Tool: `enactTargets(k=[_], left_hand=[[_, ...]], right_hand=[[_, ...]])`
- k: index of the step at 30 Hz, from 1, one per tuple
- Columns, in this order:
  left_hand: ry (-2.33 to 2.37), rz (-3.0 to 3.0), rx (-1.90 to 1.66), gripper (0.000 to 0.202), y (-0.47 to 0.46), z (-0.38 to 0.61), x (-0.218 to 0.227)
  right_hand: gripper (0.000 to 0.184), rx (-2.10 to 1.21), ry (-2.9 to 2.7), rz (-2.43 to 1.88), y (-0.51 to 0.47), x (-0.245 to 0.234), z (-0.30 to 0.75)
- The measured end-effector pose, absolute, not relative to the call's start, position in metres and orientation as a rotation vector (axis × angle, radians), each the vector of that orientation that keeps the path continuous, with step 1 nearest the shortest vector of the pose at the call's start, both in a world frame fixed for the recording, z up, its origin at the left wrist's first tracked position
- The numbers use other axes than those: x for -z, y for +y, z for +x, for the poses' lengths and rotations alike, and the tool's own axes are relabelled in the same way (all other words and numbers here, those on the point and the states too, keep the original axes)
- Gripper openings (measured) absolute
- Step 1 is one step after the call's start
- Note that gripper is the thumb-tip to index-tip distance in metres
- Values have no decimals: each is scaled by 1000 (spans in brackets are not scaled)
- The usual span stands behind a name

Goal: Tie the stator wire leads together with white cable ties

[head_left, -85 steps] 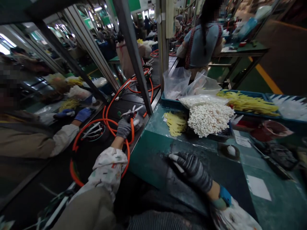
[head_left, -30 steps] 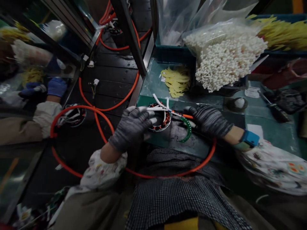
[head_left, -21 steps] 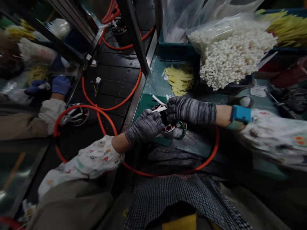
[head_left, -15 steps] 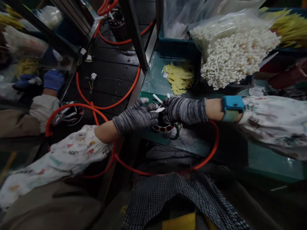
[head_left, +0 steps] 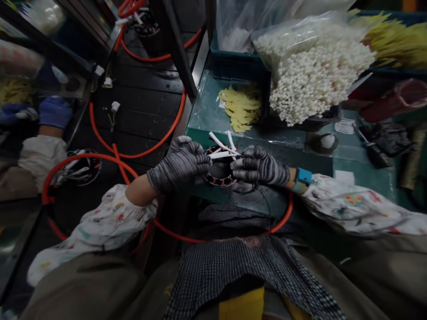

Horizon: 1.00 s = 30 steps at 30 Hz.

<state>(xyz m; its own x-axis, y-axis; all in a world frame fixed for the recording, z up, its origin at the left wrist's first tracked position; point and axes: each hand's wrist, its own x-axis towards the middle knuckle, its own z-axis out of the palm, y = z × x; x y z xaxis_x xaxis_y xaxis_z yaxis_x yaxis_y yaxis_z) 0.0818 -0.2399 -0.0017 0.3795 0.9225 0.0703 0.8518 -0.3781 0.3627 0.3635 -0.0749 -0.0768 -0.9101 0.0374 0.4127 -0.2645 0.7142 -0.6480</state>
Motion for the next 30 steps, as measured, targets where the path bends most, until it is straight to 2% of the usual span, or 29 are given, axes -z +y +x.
enactTargets(k=[3, 6, 10, 14, 17, 21, 23, 26, 30], left_hand=[[1395, 2617, -345, 40, -233, 116, -13], [1476, 2735, -507, 29, -222, 160, -9], [1330, 2630, -450, 24, -197, 188, 6], [1117, 2135, -570, 25, -163, 184, 7], [1084, 1895, -655, 26, -156, 181, 5], [1400, 2173, -946, 45, -179, 178, 11], [1461, 2445, -1090, 49, -196, 178, 17], [1480, 2662, -1137, 60, -214, 182, 27], [1632, 2636, -1220, 33, -218, 189, 45]], right_hand=[[28, -1116, -2399, 25, -80, 79, 371], [39, -1145, -2235, -255, -86, 59, 397], [45, -916, -1987, -709, -105, 15, 445], [61, -932, -2361, -212, -136, -11, 455], [36, -1053, -2415, -389, -152, -10, 441], [18, -1085, -2274, -453, -156, 4, 431], [13, -984, -2179, -456, -154, 10, 429], [17, -897, -2070, -518, -156, 17, 422], [17, -978, -1832, -629, -164, 27, 398]])
